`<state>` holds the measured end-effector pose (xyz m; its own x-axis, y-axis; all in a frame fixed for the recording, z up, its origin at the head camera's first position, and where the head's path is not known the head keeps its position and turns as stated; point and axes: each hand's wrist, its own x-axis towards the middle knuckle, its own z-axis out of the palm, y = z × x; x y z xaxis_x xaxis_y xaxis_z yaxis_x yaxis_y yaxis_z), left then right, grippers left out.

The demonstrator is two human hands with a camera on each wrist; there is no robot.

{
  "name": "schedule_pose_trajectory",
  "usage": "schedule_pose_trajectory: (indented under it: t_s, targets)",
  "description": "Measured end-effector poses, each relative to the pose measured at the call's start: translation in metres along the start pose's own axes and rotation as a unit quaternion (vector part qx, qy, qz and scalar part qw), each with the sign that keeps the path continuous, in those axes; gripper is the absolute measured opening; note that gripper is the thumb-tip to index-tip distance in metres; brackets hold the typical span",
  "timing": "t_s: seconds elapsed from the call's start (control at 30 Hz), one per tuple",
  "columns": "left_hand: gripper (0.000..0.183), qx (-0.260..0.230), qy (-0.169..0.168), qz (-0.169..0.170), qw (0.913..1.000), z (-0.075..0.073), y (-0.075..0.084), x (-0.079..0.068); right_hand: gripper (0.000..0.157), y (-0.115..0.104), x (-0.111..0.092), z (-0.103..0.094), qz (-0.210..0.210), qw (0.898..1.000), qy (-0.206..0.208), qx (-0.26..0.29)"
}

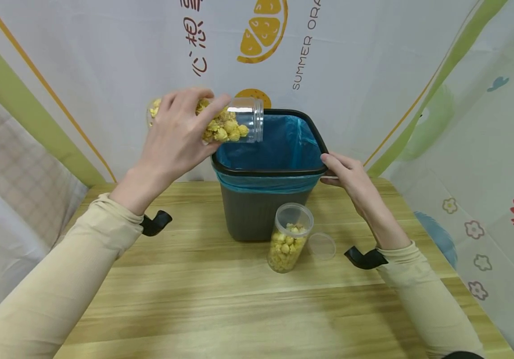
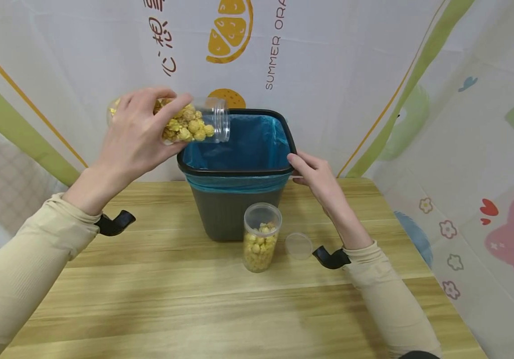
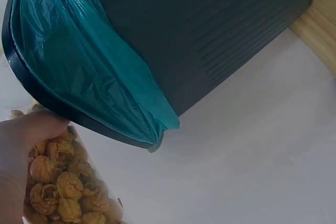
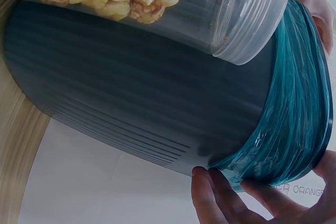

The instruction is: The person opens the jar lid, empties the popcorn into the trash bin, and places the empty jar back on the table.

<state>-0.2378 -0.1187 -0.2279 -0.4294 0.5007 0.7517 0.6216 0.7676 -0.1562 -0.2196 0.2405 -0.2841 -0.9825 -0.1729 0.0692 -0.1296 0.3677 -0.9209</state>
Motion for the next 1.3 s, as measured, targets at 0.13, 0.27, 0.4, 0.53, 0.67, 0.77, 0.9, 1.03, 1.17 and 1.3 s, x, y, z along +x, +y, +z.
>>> schedule_pose_trajectory:
  t_s: [0.13, 0.27, 0.4, 0.53, 0.67, 0.77, 0.9, 1.03, 1.17, 1.3]
  targets:
    - [0.079, 0.012, 0.003, 0.01, 0.9999, 0.001, 0.001, 0.002, 0.068, -0.001, 0.0, 0.0, 0.005, 1.0, -0.004, 0.004]
    - [0.078, 0.023, -0.003, 0.015, 0.9996, 0.002, 0.0, 0.004, 0.068, -0.002, 0.0, 0.0, 0.006, 1.0, -0.006, 0.004]
    - [0.078, 0.032, -0.011, 0.021, 0.9992, 0.003, 0.0, 0.005, 0.067, -0.002, 0.0, 0.001, 0.006, 1.0, -0.008, 0.001]
    - [0.078, 0.041, -0.015, 0.03, 0.9986, 0.003, 0.0, 0.008, 0.066, -0.002, 0.0, 0.001, 0.005, 1.0, -0.009, 0.0]
    - [0.075, 0.052, -0.014, 0.042, 0.9976, 0.004, -0.001, 0.01, 0.066, -0.003, 0.0, 0.001, 0.005, 1.0, -0.011, 0.002]
    - [0.068, 0.058, -0.012, 0.05, 0.997, 0.004, 0.0, 0.011, 0.067, -0.003, -0.001, 0.001, 0.005, 1.0, -0.012, 0.003]
    - [0.059, 0.065, -0.001, 0.062, 0.996, 0.005, 0.002, 0.014, 0.067, -0.003, -0.001, 0.001, 0.005, 1.0, -0.011, 0.003]
    - [0.051, 0.089, 0.009, 0.075, 0.9932, 0.007, 0.004, 0.016, 0.068, -0.002, 0.0, 0.001, 0.005, 1.0, -0.009, 0.002]
    - [0.048, 0.115, 0.012, 0.086, 0.9896, 0.008, 0.005, 0.017, 0.068, -0.002, -0.001, 0.001, 0.004, 1.0, -0.007, 0.001]
    - [0.049, 0.134, 0.007, 0.093, 0.9867, 0.009, 0.006, 0.019, 0.067, -0.002, -0.001, 0.001, 0.001, 1.0, -0.007, 0.001]
